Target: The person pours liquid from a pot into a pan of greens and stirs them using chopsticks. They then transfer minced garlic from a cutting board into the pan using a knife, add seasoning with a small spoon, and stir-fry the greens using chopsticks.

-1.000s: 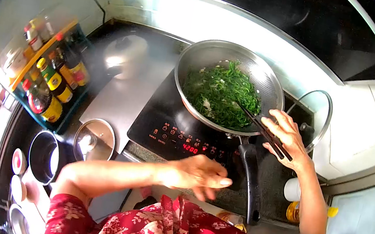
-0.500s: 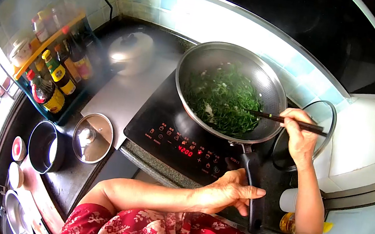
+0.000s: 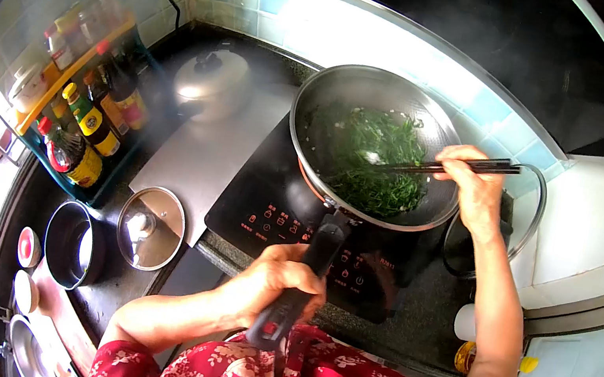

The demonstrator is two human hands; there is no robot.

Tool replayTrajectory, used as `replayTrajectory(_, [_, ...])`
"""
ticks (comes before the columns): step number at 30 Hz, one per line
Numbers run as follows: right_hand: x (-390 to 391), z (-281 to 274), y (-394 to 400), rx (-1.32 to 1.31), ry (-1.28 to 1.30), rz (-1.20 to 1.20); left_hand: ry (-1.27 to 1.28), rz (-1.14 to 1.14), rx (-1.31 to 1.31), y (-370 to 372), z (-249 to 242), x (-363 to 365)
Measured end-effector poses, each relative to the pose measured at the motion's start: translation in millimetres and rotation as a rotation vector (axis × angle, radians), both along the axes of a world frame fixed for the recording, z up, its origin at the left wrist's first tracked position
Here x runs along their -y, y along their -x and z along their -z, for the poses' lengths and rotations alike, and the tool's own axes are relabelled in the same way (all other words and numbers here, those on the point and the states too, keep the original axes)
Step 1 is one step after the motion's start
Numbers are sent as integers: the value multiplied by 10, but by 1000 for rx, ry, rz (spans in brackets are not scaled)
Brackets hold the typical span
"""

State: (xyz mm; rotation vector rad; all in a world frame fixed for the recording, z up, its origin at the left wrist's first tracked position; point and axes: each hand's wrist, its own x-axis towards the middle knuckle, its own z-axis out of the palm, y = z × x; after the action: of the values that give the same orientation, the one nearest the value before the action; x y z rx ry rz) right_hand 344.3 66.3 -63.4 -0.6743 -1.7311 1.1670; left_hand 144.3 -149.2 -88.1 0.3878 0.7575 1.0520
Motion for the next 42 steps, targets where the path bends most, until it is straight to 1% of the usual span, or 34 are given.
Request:
replayTrajectory(3, [92, -213, -133, -15, -23, 77, -17, 49, 25, 173, -38, 11])
replayTrajectory(5, [23, -252, -243, 97, -119, 125, 17, 37, 7, 224, -26, 16])
replayTrajectory(6, [-102, -203, -349, 179, -201, 70, 14, 39, 5, 242, -54, 20])
replayTrajectory(7, [-154, -122, -373, 178, -204, 73, -13, 45, -56, 256, -104, 27])
replayTrajectory(8, [-197, -46, -391, 133, -77, 117, -41, 50, -116, 268, -145, 28])
replayTrajectory(9, [-217, -13, -384, 89, 49, 159, -44, 52, -115, 281, -170, 27])
replayTrajectory(11, [-237, 41, -228, -2, 143, 210, -95, 120, -199, 302, -197, 35])
replayTrajectory(13, [-293, 76, -57, -122, 258, 148, -104, 132, -202, 325, -162, 25])
replayTrajectory(15, [-225, 0, 109, -151, 243, 124, -67, 149, -228, 345, -219, 25])
replayTrajectory(18, [-41, -143, 252, -214, 219, -77, -70, 127, -225, 364, -203, 23])
replayTrajectory(19, [17, -144, 276, -126, 197, -101, -93, 124, -228, 365, -187, 16])
replayTrajectory(22, [166, 6, 280, -64, 235, -195, -63, 112, -197, 374, -178, 30])
replayTrajectory(23, [123, 10, 245, -63, 235, -197, -63, 109, -196, 380, -175, 32])
replayTrajectory(25, [-50, 14, 88, 5, 212, -99, -74, 107, -137, 390, -164, 35])
replayTrajectory(26, [-134, 5, 58, -5, 138, -57, -76, 107, -136, 391, -157, 35])
replayTrajectory(29, [-133, -11, 256, -119, 66, 70, -86, 114, -159, 379, -150, 34])
replayTrajectory(31, [-41, 85, 396, -96, 146, 12, -48, 98, -151, 372, -189, 39])
replayTrajectory(33, [138, 47, 377, -18, 159, -127, -37, 103, -151, 380, -197, 32])
replayTrajectory(34, [101, -22, 278, 8, 175, -115, -43, 108, -161, 384, -184, 32])
replayTrajectory(35, [12, -67, 166, 46, 176, 8, -47, 113, -169, 385, -175, 41])
replayTrajectory(38, [-184, -48, 115, 12, 2, 123, -53, 106, -177, 375, -195, 41])
replayTrajectory(39, [-195, -2, 214, -117, 46, 71, -53, 107, -175, 369, -187, 46])
replayTrajectory(41, [-103, 91, 387, -106, 154, -46, -69, 94, -143, 360, -168, 47])
replayTrajectory(42, [24, 65, 405, -56, 118, -107, -68, 94, -147, 365, -171, 45])
